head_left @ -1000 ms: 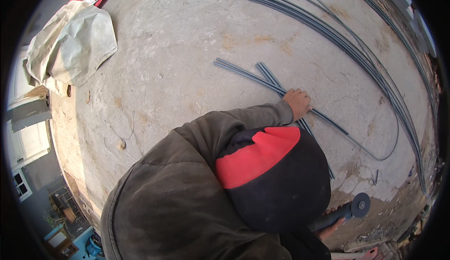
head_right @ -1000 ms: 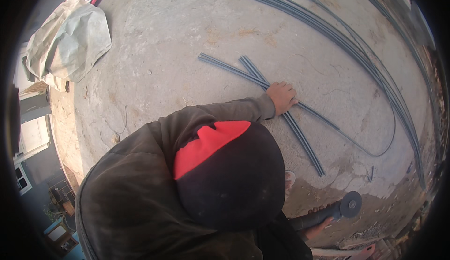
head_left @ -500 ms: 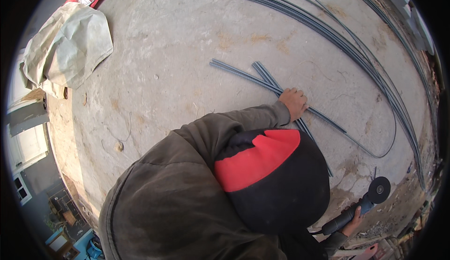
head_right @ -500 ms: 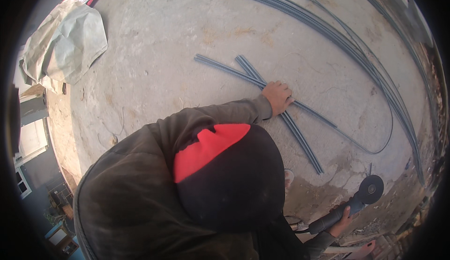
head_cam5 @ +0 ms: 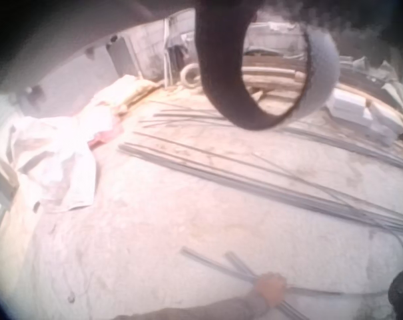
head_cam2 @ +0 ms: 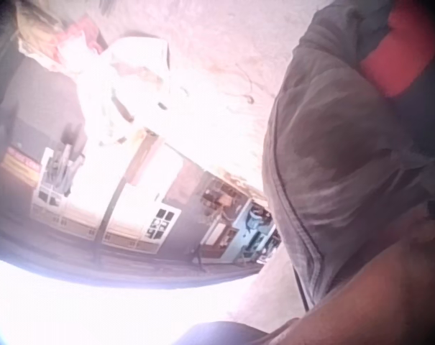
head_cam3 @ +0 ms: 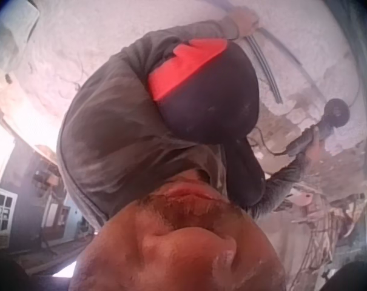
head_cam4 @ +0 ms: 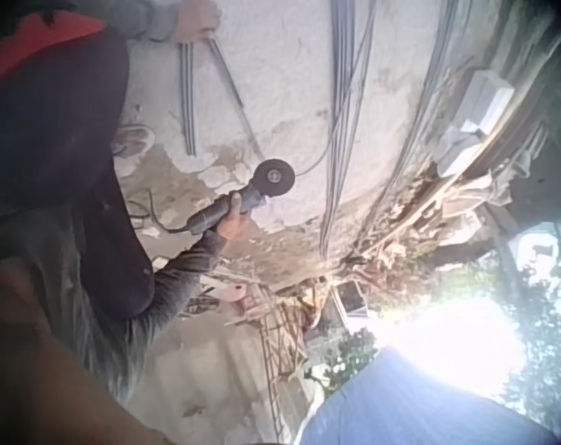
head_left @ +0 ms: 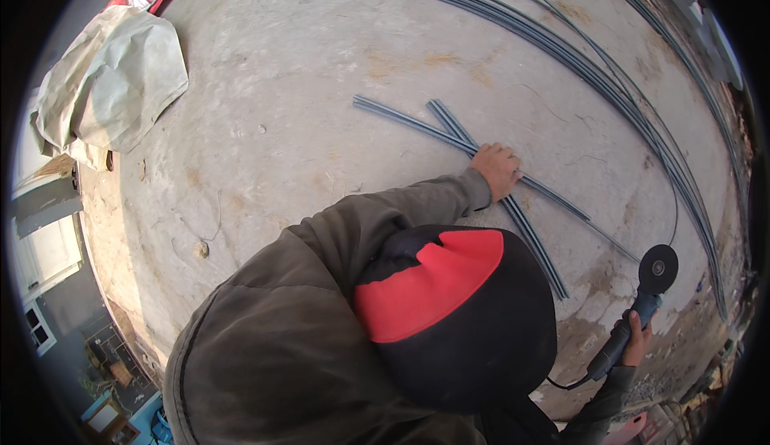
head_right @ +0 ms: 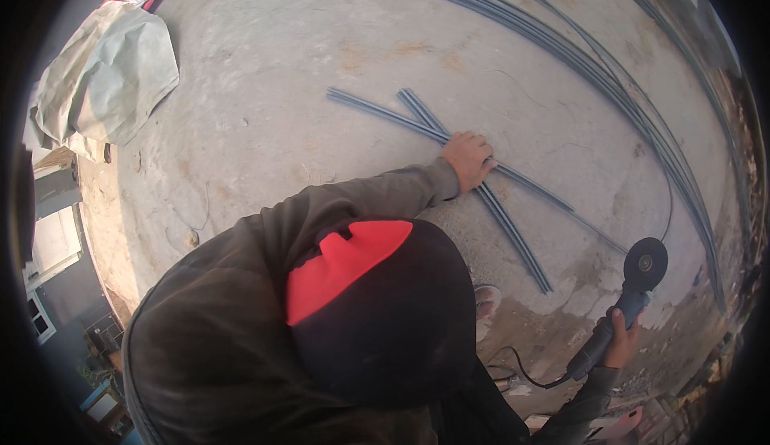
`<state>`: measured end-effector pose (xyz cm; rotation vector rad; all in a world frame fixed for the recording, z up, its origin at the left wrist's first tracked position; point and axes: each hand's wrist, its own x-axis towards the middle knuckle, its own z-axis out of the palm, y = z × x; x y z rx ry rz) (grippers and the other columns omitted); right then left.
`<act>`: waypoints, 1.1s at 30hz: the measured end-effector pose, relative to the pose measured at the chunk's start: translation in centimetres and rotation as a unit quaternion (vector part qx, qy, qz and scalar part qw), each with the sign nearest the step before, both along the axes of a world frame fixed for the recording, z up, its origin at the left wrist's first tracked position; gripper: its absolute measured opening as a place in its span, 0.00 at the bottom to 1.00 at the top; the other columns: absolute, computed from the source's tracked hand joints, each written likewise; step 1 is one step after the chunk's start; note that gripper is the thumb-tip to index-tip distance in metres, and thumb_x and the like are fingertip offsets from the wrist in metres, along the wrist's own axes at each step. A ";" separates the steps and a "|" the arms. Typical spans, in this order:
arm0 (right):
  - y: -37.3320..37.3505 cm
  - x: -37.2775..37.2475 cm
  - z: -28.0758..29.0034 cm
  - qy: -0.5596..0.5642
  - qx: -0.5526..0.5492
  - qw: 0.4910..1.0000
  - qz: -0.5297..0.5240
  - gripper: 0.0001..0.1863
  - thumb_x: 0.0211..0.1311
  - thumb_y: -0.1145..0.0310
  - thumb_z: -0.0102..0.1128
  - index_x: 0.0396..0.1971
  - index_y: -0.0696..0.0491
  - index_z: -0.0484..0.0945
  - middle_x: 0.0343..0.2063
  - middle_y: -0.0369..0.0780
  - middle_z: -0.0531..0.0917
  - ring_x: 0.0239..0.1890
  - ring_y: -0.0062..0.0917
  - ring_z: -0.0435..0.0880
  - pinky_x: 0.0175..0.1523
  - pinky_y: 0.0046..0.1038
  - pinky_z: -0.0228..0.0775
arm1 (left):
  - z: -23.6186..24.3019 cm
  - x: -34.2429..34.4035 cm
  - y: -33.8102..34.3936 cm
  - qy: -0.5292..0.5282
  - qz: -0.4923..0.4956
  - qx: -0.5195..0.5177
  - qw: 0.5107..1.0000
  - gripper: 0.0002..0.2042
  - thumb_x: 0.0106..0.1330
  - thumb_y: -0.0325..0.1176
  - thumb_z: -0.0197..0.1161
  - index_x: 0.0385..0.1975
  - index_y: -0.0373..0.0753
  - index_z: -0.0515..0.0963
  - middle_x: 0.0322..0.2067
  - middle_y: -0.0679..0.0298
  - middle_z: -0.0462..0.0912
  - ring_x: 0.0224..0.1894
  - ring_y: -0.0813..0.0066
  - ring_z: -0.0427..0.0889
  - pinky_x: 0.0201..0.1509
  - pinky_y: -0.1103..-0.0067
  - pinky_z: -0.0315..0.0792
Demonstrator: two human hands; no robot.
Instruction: The person uses an angle grinder to cut several long metal rods into shorter segments on a concrete floor. They measure the rods with a tape measure, align them, and cut them one by one, creating sparks during the process.
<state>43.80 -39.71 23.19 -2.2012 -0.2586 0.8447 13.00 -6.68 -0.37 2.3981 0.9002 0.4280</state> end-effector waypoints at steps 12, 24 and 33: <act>1.0 -2.1 -5.8 0.074 -0.005 0.997 -0.005 0.24 0.61 0.53 0.72 0.44 0.57 0.76 0.27 0.39 0.81 0.22 0.25 0.81 0.28 0.28 0.75 | 0.3 -0.4 -0.1 0.029 0.000 -0.027 0.999 0.11 0.66 0.41 0.66 0.38 0.42 0.85 0.40 0.62 0.81 0.49 0.60 0.76 0.54 0.65 0.68; 1.4 -1.4 -8.8 0.079 -0.003 0.997 0.025 0.24 0.59 0.59 0.75 0.46 0.61 0.78 0.30 0.40 0.84 0.25 0.25 0.85 0.33 0.28 0.78 | 0.0 0.2 0.1 0.003 -0.008 -0.013 1.000 0.12 0.70 0.42 0.66 0.38 0.41 0.88 0.35 0.60 0.84 0.41 0.59 0.79 0.48 0.66 0.71; 1.5 -1.9 -12.1 0.048 -0.015 0.994 0.098 0.25 0.56 0.60 0.75 0.46 0.63 0.80 0.34 0.40 0.85 0.34 0.21 0.83 0.41 0.27 0.75 | 1.5 1.5 -0.6 0.035 -0.004 -0.011 0.999 0.11 0.68 0.42 0.67 0.39 0.41 0.85 0.37 0.60 0.83 0.44 0.58 0.78 0.50 0.64 0.70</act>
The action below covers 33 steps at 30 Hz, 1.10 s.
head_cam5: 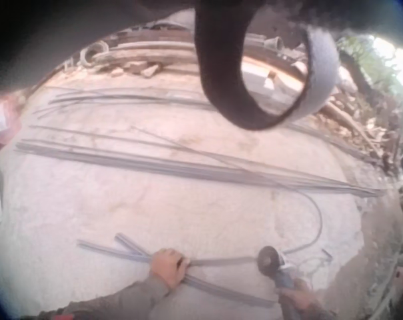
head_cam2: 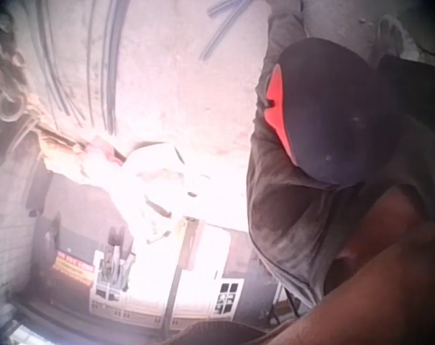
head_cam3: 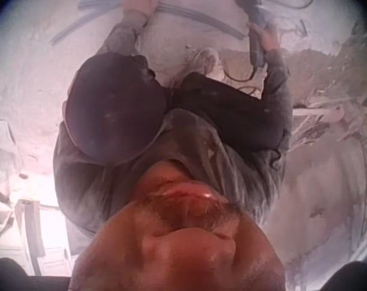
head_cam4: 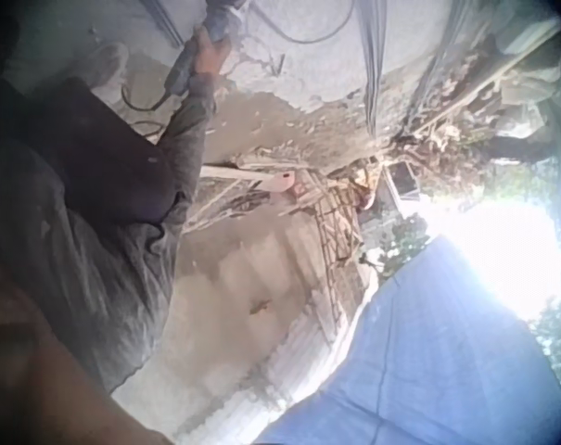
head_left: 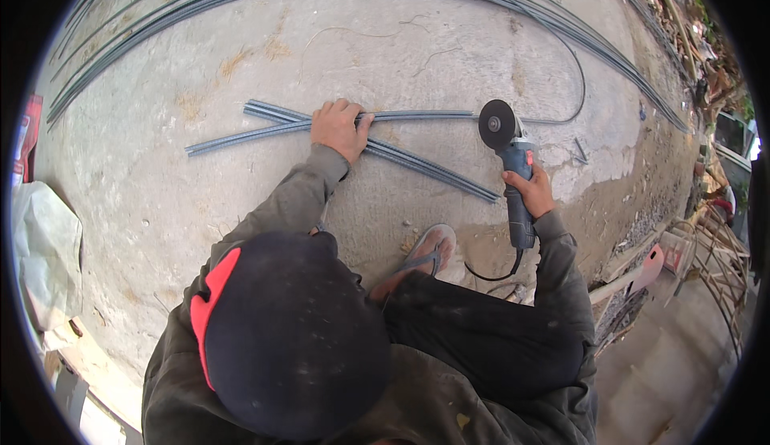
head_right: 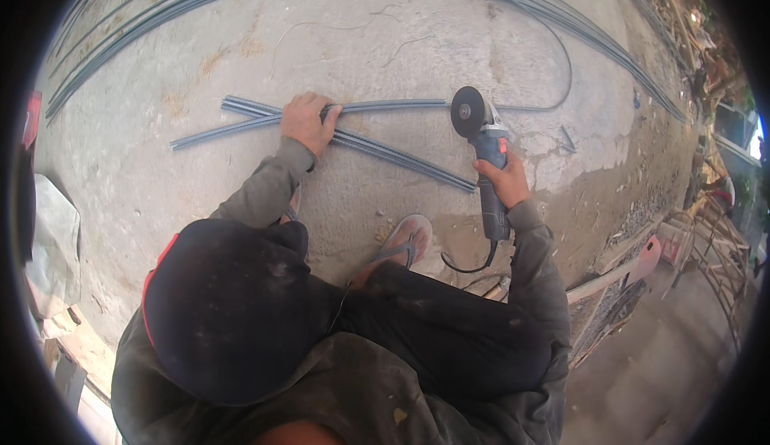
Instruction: The person uses an angle grinder to cut several long metal rods into shorter segments on a concrete floor. They measure the rods with a tape measure, align them, and cut them one by one, creating sparks during the process.
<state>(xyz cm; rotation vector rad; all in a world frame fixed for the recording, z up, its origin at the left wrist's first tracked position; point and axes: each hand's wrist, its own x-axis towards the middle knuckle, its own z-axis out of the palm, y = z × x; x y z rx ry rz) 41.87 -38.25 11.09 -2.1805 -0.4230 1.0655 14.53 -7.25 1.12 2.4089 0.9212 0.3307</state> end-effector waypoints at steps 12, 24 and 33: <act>0.8 0.9 -0.7 0.010 -0.052 0.999 0.006 0.21 0.60 0.61 0.72 0.46 0.61 0.79 0.29 0.38 0.83 0.26 0.22 0.82 0.33 0.26 0.75 | -0.7 -0.7 -0.6 -0.045 0.015 -0.010 0.999 0.12 0.66 0.41 0.68 0.39 0.39 0.82 0.38 0.59 0.79 0.45 0.59 0.75 0.50 0.64 0.67; 1.0 1.5 -1.6 0.026 -0.037 0.999 -0.023 0.22 0.61 0.59 0.72 0.43 0.61 0.77 0.29 0.40 0.82 0.24 0.24 0.82 0.30 0.28 0.75 | -0.7 -1.0 -0.3 -0.046 0.028 -0.014 0.998 0.12 0.66 0.41 0.67 0.39 0.38 0.81 0.42 0.58 0.77 0.47 0.58 0.73 0.52 0.63 0.67; 1.5 1.0 -0.3 0.042 -0.045 0.997 -0.042 0.20 0.61 0.60 0.72 0.42 0.60 0.76 0.28 0.39 0.81 0.23 0.25 0.82 0.28 0.28 0.74 | -0.1 -0.9 -0.5 -0.032 0.027 -0.032 0.999 0.12 0.67 0.40 0.67 0.38 0.38 0.82 0.41 0.58 0.77 0.46 0.58 0.73 0.51 0.64 0.66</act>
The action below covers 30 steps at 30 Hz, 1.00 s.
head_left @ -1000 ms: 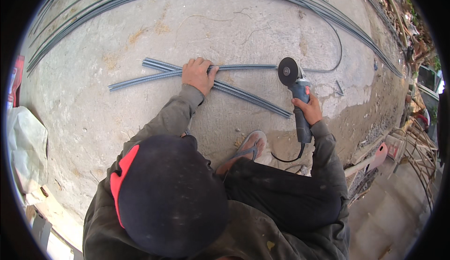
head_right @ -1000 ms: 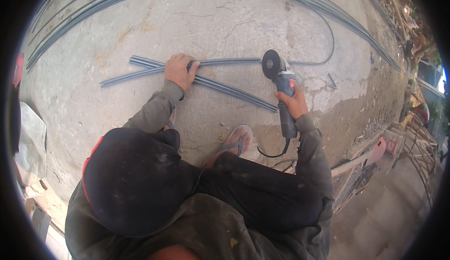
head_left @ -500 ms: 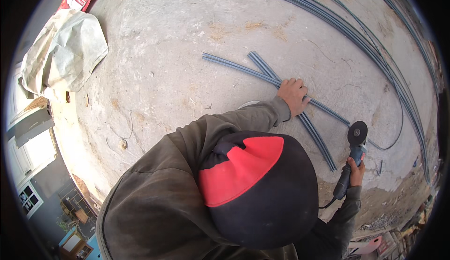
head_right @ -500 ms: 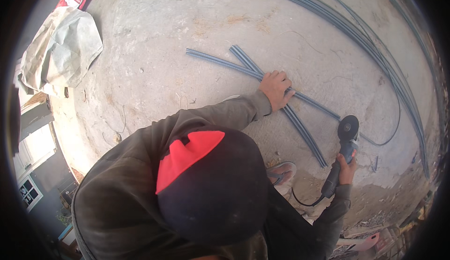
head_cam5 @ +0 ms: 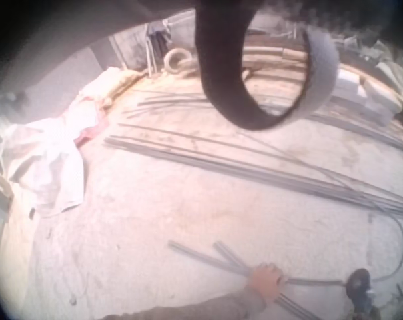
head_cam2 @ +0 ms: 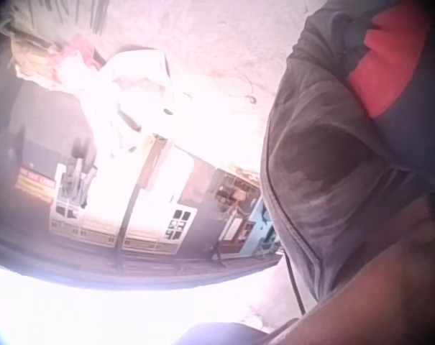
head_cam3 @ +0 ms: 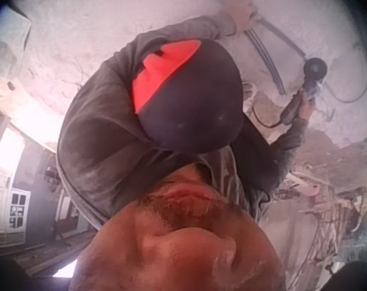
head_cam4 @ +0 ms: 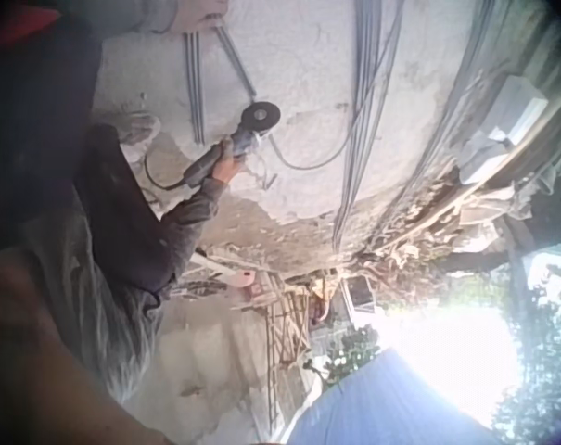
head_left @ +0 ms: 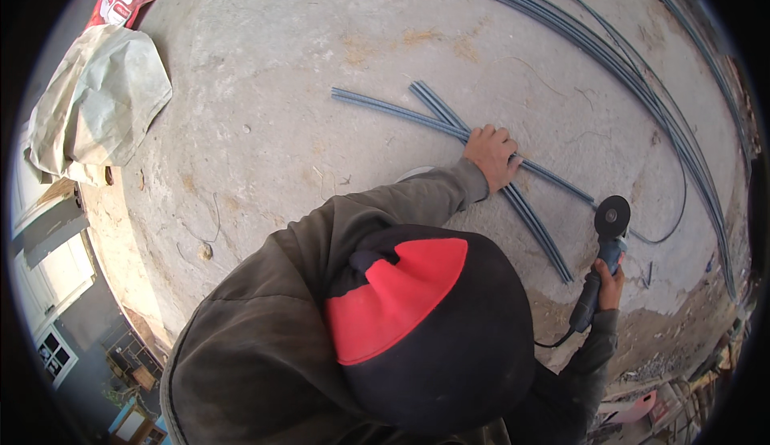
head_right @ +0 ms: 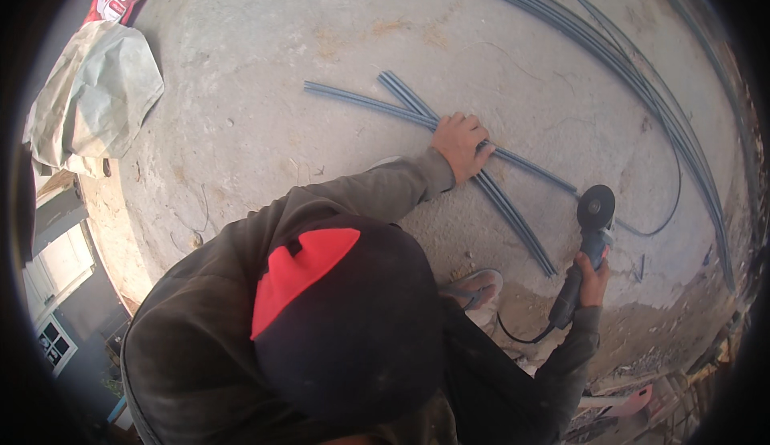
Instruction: The person uses an angle grinder to cut several long metal rods into shorter segments on a concrete floor. They measure the rods with a tape measure, align them, and cut them one by one, creating sparks during the process.
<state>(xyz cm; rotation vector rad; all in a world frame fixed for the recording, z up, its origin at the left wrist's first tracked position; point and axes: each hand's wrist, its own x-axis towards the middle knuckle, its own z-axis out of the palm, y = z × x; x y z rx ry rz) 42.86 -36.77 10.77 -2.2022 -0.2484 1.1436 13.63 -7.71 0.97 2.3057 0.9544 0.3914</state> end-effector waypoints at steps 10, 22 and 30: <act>-0.1 1.5 -1.1 -0.062 -0.001 0.996 0.059 0.23 0.58 0.61 0.74 0.45 0.62 0.80 0.31 0.40 0.85 0.29 0.24 0.85 0.36 0.28 0.77 | -0.1 0.3 0.1 -0.016 0.000 0.016 1.000 0.10 0.66 0.40 0.68 0.37 0.40 0.84 0.39 0.61 0.81 0.46 0.58 0.74 0.50 0.62 0.67; 0.0 0.9 -1.1 -0.022 0.013 0.998 0.063 0.25 0.56 0.60 0.75 0.48 0.62 0.79 0.35 0.39 0.85 0.33 0.22 0.83 0.40 0.27 0.75 | -0.1 0.9 -0.1 -0.007 0.002 0.046 0.999 0.09 0.62 0.38 0.71 0.36 0.41 0.85 0.37 0.62 0.81 0.43 0.58 0.76 0.48 0.64 0.68; 0.4 0.7 -1.0 -0.034 0.005 0.996 0.078 0.26 0.56 0.60 0.75 0.48 0.62 0.79 0.35 0.39 0.85 0.34 0.22 0.81 0.42 0.28 0.75 | 0.0 0.9 0.0 0.010 -0.011 0.022 1.000 0.12 0.65 0.41 0.70 0.38 0.40 0.84 0.39 0.62 0.80 0.45 0.60 0.73 0.51 0.64 0.66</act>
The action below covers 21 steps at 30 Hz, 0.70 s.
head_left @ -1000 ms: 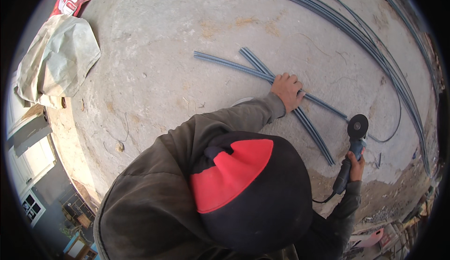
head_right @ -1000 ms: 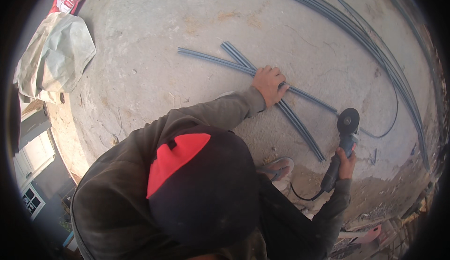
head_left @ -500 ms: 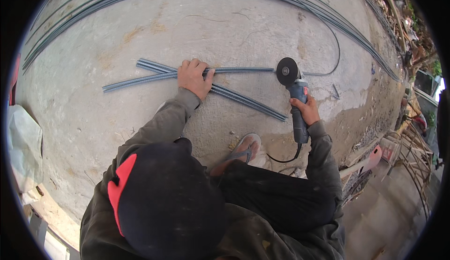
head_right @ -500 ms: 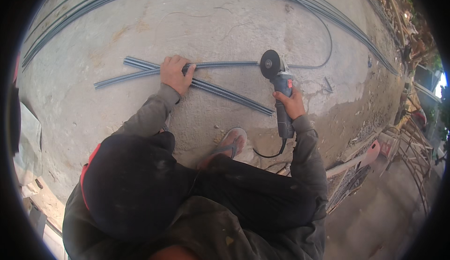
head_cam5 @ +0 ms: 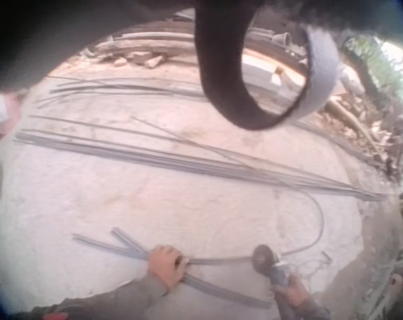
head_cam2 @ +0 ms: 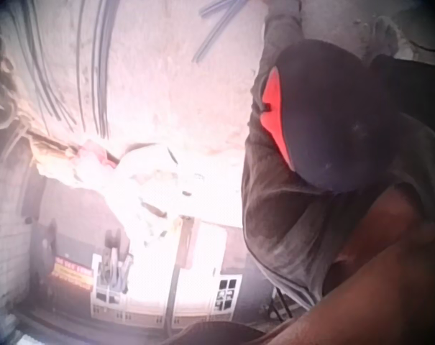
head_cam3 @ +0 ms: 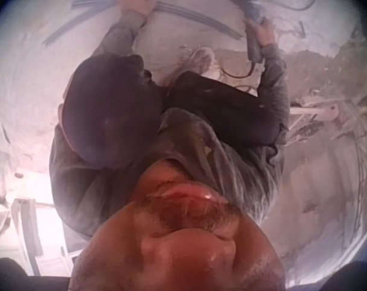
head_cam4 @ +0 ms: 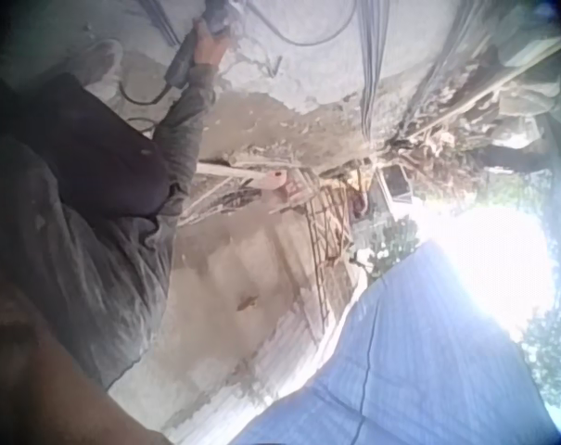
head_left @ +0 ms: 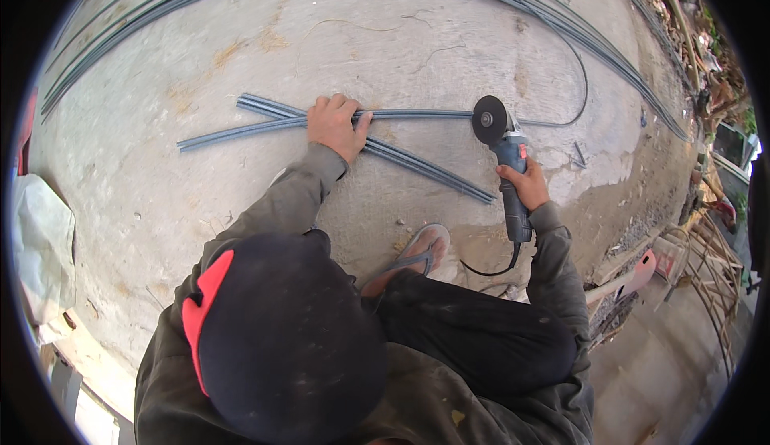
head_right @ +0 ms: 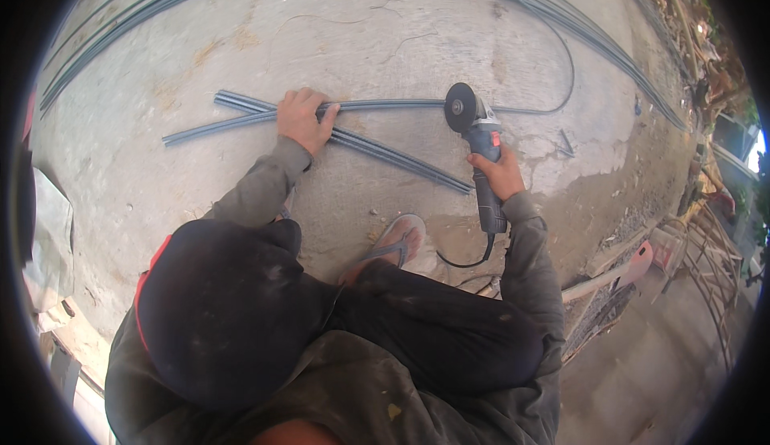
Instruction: The person uses an angle grinder to cut several long metal rods into shorter segments on a concrete floor. They measure the rods with a tape measure, align them, and cut them one by one, creating sparks during the process.
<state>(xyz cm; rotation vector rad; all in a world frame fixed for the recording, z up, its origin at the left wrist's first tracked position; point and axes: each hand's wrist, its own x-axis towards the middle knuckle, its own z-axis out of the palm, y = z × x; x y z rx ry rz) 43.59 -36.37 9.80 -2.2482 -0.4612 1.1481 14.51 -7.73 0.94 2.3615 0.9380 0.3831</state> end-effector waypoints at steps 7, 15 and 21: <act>0.6 0.0 0.3 -0.043 -0.001 0.999 0.027 0.26 0.55 0.59 0.74 0.46 0.63 0.80 0.35 0.40 0.85 0.36 0.23 0.81 0.45 0.30 0.75 | -0.6 0.0 -0.1 -0.016 0.007 0.039 0.999 0.10 0.64 0.40 0.70 0.37 0.42 0.84 0.37 0.63 0.80 0.44 0.59 0.75 0.48 0.64 0.67; 0.6 -0.2 -0.1 -0.055 -0.006 0.998 0.037 0.26 0.55 0.58 0.74 0.45 0.63 0.80 0.35 0.41 0.85 0.36 0.24 0.82 0.44 0.30 0.75 | -0.8 -0.2 -0.2 -0.022 0.010 0.039 0.999 0.09 0.63 0.40 0.70 0.37 0.43 0.84 0.37 0.63 0.80 0.44 0.58 0.75 0.48 0.64 0.66; -0.9 -0.8 -0.3 -0.038 0.003 0.999 0.025 0.25 0.55 0.61 0.74 0.46 0.63 0.80 0.34 0.40 0.85 0.34 0.23 0.82 0.42 0.29 0.75 | -0.8 -0.1 0.2 0.003 0.018 0.019 1.000 0.11 0.63 0.41 0.71 0.38 0.43 0.84 0.40 0.64 0.81 0.48 0.59 0.75 0.53 0.63 0.67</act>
